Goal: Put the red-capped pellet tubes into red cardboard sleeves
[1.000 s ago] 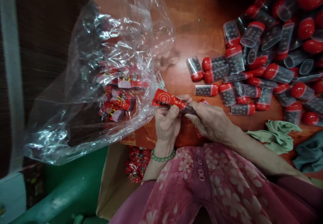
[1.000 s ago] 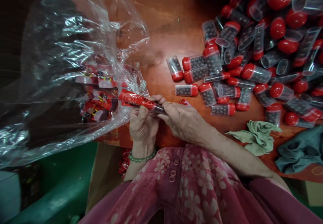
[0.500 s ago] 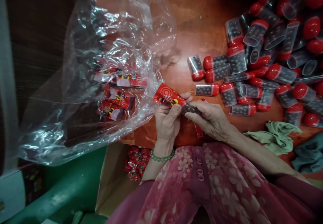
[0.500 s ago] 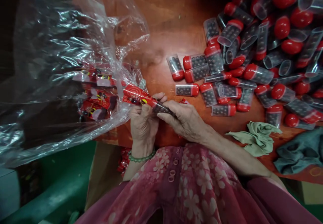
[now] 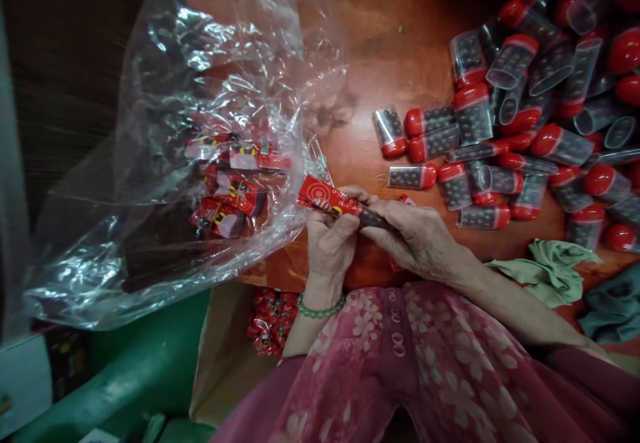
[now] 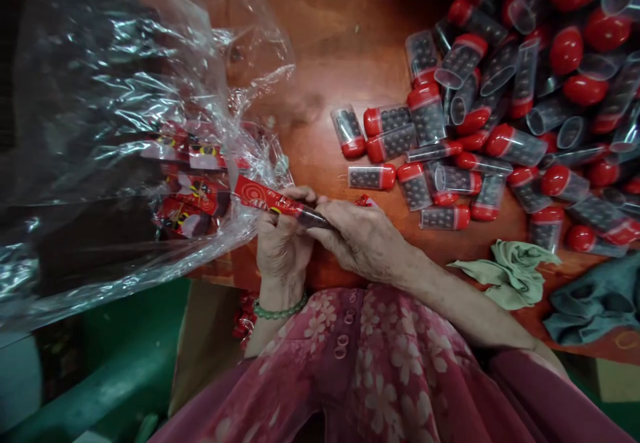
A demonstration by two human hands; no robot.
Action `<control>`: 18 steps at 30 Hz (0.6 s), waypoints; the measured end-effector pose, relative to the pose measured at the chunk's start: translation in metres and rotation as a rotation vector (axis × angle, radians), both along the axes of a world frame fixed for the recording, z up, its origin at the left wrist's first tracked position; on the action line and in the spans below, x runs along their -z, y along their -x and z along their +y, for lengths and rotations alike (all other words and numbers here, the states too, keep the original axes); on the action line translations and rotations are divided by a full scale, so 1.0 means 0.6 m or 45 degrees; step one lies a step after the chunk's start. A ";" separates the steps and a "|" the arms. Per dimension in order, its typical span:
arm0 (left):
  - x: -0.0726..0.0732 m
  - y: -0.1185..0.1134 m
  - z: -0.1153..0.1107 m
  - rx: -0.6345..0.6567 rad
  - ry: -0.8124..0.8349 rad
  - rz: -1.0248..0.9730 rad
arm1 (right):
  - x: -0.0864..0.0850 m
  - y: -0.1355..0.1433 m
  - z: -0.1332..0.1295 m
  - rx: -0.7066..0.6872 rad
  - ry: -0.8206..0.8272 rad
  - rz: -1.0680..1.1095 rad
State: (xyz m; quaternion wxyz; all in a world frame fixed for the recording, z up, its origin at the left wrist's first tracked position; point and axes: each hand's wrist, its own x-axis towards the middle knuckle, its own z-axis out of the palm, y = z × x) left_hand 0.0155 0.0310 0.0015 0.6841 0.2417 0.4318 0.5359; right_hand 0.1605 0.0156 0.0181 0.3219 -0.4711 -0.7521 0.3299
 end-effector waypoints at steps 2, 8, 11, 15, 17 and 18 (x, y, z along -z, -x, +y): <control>0.004 0.001 -0.001 -0.015 0.023 0.001 | 0.003 0.000 -0.003 0.004 -0.047 -0.048; 0.001 0.006 -0.004 0.139 -0.075 -0.044 | 0.004 0.000 -0.008 0.066 -0.273 -0.329; -0.006 0.011 -0.003 0.188 -0.206 0.041 | -0.003 -0.004 -0.005 -0.054 -0.075 -0.088; -0.011 0.016 -0.001 0.216 -0.226 0.088 | -0.006 -0.005 -0.001 -0.098 0.109 0.114; -0.008 0.017 0.000 0.173 -0.183 0.072 | -0.005 -0.002 0.000 -0.053 0.032 0.056; -0.006 0.018 0.000 0.132 -0.154 0.058 | -0.005 0.000 0.001 -0.037 -0.018 0.017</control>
